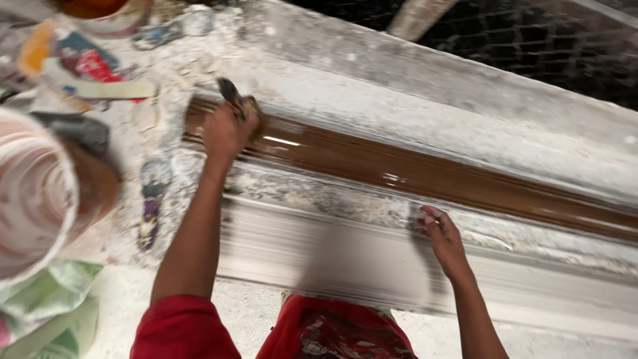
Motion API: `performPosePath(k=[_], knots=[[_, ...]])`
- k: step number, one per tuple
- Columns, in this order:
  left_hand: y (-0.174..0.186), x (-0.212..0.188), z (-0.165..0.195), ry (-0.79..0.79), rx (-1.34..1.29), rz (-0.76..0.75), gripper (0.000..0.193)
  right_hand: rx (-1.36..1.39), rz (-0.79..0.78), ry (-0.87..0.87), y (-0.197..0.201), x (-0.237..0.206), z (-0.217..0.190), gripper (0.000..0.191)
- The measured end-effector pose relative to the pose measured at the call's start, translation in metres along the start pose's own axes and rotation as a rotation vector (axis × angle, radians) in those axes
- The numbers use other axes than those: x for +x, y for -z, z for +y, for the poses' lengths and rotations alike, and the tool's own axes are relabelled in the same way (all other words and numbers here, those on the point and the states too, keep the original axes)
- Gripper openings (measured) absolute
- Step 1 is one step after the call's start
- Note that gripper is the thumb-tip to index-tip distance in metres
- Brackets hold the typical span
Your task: The person scrubs a long brown molding with a small brush, then applies a liquid with a paintbrush. They later fill a bucket with water from a tap using a pink cup and carry the bucket away.
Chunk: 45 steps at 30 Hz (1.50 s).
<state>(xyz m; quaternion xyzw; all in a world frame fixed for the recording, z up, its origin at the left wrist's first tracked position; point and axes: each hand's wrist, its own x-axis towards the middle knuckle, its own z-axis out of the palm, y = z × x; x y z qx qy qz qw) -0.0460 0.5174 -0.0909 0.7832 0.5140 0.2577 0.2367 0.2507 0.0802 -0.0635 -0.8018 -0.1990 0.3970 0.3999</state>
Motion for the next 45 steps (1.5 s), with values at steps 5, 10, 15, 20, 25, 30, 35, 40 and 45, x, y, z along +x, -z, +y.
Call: performPosePath(k=[5, 10, 15, 20, 25, 30, 35, 40, 45], knots=[[-0.079, -0.058, 0.119, 0.035, -0.073, -0.197, 0.03, -0.009, 0.066, -0.034, 0.048, -0.032, 0.024, 0.047], [-0.139, -0.106, 0.237, -0.035, -0.174, -0.269, 0.031, 0.057, 0.135, -0.07, 0.116, -0.067, 0.078, 0.049], [-0.22, -0.164, 0.356, 0.076, -0.294, -0.493, 0.036, 0.182, 0.188, 0.024, 0.216, -0.105, 0.175, 0.048], [-0.328, -0.232, 0.466, -0.144, -0.176, -0.386, 0.038, 0.298, 0.235, 0.164, 0.341, -0.136, 0.297, 0.044], [-0.42, -0.295, 0.579, -0.167, -0.18, -0.369, 0.039, 0.341, 0.368, 0.007, 0.449, -0.194, 0.37, 0.04], [-0.487, -0.334, 0.676, -0.244, -0.119, -0.354, 0.041, 0.361, 0.489, 0.006, 0.543, -0.231, 0.414, 0.039], [-0.551, -0.375, 0.767, -0.187, -0.154, -0.466, 0.045, 0.417, 0.498, 0.049, 0.621, -0.232, 0.466, 0.039], [-0.642, -0.419, 0.857, -0.294, -0.04, -0.466, 0.048, 0.375, 0.457, 0.008, 0.727, -0.23, 0.538, 0.037], [-0.726, -0.483, 0.94, -0.244, -0.122, -0.493, 0.046, 0.311, 0.431, -0.067, 0.859, -0.234, 0.596, 0.038]])
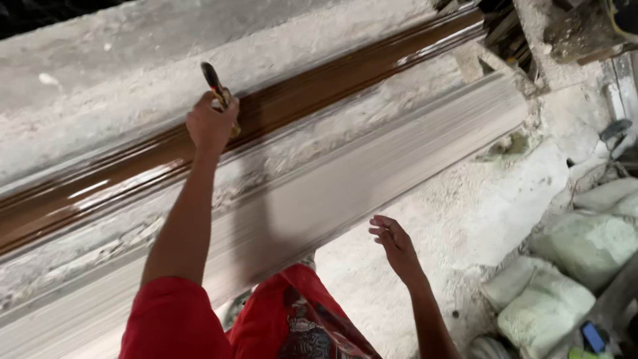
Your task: The person scrubs a long brown molding with a small brush, then applies a liquid with a paintbrush. They later fill a bucket with water from a tap using a pink cup and carry the bucket away.
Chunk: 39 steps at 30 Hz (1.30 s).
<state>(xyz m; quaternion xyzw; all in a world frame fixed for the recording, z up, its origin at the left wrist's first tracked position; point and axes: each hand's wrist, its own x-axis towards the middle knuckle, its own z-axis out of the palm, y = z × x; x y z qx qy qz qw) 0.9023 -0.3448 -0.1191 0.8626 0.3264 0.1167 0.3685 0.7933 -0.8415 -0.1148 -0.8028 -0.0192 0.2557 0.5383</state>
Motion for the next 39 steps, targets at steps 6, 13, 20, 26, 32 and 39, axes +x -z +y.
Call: performPosePath(k=[6, 13, 20, 26, 32, 39], knots=[[-0.086, 0.021, 0.096, -0.085, -0.048, 0.08, 0.044, 0.078, 0.088, -0.014, 0.121, 0.075, -0.02, 0.04], [-0.187, 0.041, 0.197, -0.053, -0.147, 0.051, 0.04, 0.096, 0.045, -0.01, 0.241, 0.181, -0.021, 0.045], [-0.313, 0.068, 0.325, 0.036, -0.142, -0.006, 0.047, 0.097, -0.157, 0.065, 0.374, 0.302, 0.007, 0.049], [-0.416, 0.086, 0.431, 0.054, -0.195, -0.057, 0.048, -0.033, -0.232, -0.017, 0.452, 0.349, -0.008, 0.049], [-0.523, 0.102, 0.517, -0.063, -0.168, 0.045, 0.043, 0.041, -0.19, 0.006, 0.48, 0.38, -0.012, 0.049], [-0.562, 0.081, 0.578, -0.046, -0.627, -0.211, 0.052, -0.079, -0.27, 0.042, 0.51, 0.392, -0.032, 0.052]])
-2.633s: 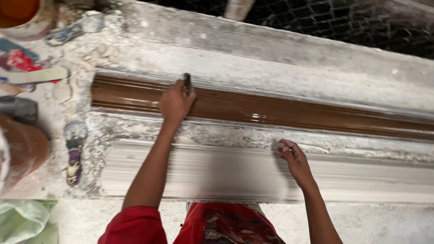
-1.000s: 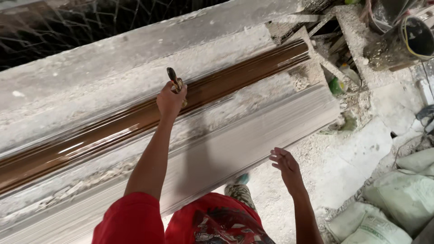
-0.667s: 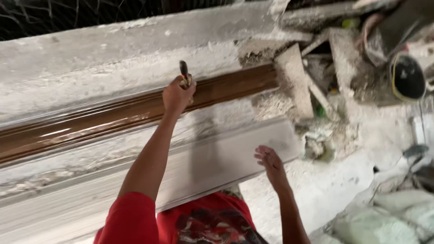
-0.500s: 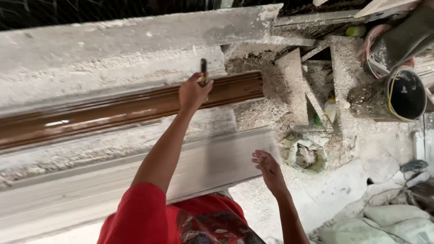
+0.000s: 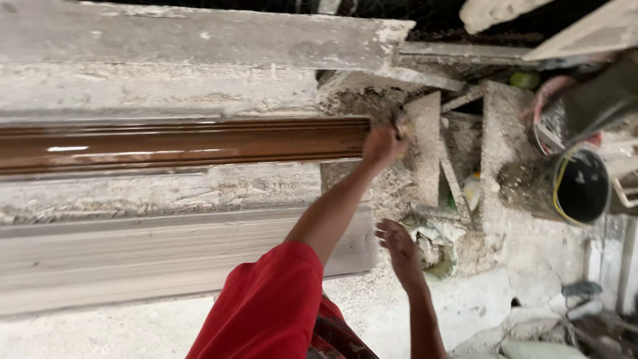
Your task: The person scrubs a long brown molding with a small brush, then applies a liquid with a paintbrush. They later fill a bucket with water from a tap using a pink cup and carry the bucket away.
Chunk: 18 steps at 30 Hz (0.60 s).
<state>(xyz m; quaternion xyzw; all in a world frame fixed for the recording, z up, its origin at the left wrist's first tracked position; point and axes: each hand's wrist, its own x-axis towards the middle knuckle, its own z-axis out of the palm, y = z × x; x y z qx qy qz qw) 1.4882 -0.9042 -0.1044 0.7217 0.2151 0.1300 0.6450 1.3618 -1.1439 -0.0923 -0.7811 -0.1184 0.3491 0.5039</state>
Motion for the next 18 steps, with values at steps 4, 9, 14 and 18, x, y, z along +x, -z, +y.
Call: performPosePath(k=[4, 9, 14, 18], knots=[[0.015, -0.032, 0.002, -0.102, 0.267, -0.081, 0.051, 0.015, 0.073, -0.066, 0.012, 0.0, -0.001, 0.053], [0.07, -0.054, -0.005, -0.102, 0.406, -0.011, 0.051, 0.022, -0.018, -0.045, -0.006, 0.016, 0.003, 0.053], [0.125, -0.067, -0.021, -0.045, 0.571, 0.046, 0.052, -0.054, -0.118, 0.032, -0.041, 0.04, -0.009, 0.05], [0.177, -0.085, -0.044, 0.146, 0.662, 0.071, 0.047, -0.075, -0.174, 0.082, -0.072, 0.046, -0.023, 0.047]])
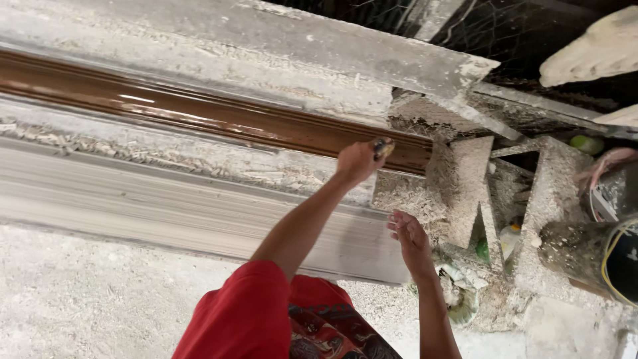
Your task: The person scrubs a long brown molding with a small brush, then applies a liquid with a paintbrush. They later fill a bucket with water from a tap using a pink cup and carry the bucket away.
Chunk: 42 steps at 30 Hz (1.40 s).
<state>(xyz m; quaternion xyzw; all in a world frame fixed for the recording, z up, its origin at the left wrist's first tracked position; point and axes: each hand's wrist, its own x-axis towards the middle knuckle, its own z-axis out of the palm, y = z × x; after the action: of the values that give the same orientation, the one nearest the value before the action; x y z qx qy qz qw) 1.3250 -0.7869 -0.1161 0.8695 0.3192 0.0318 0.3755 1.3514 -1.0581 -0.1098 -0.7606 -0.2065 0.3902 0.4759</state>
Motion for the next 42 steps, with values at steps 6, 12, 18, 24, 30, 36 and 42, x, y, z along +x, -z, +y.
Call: performPosePath(k=[6, 12, 18, 24, 30, 36, 42], knots=[[0.09, -0.035, -0.113, 0.143, -0.004, 0.21, 0.042, 0.013, -0.09, 0.022, -0.053, 0.009, -0.016, 0.045], [0.196, -0.088, -0.227, 0.179, -0.099, 0.487, 0.036, -0.047, -0.125, 0.009, -0.142, 0.021, -0.041, 0.044], [0.309, -0.139, -0.378, 0.294, -0.008, 0.535, 0.03, -0.102, -0.186, 0.042, -0.291, 0.036, -0.089, 0.048], [0.426, -0.167, -0.516, 0.278, 0.019, 0.472, 0.032, -0.173, -0.238, 0.072, -0.486, 0.026, -0.155, 0.05], [0.524, -0.188, -0.609, 0.263, 0.208, 0.517, 0.034, -0.212, -0.322, 0.064, -0.649, 0.03, -0.22, 0.053], [0.617, -0.226, -0.711, 0.359, 0.162, 0.491, 0.04, -0.179, -0.381, 0.134, -0.797, 0.058, -0.249, 0.048], [0.714, -0.26, -0.826, 0.251, 0.174, 0.527, 0.038, -0.128, -0.367, 0.161, -0.951, 0.087, -0.285, 0.044]])
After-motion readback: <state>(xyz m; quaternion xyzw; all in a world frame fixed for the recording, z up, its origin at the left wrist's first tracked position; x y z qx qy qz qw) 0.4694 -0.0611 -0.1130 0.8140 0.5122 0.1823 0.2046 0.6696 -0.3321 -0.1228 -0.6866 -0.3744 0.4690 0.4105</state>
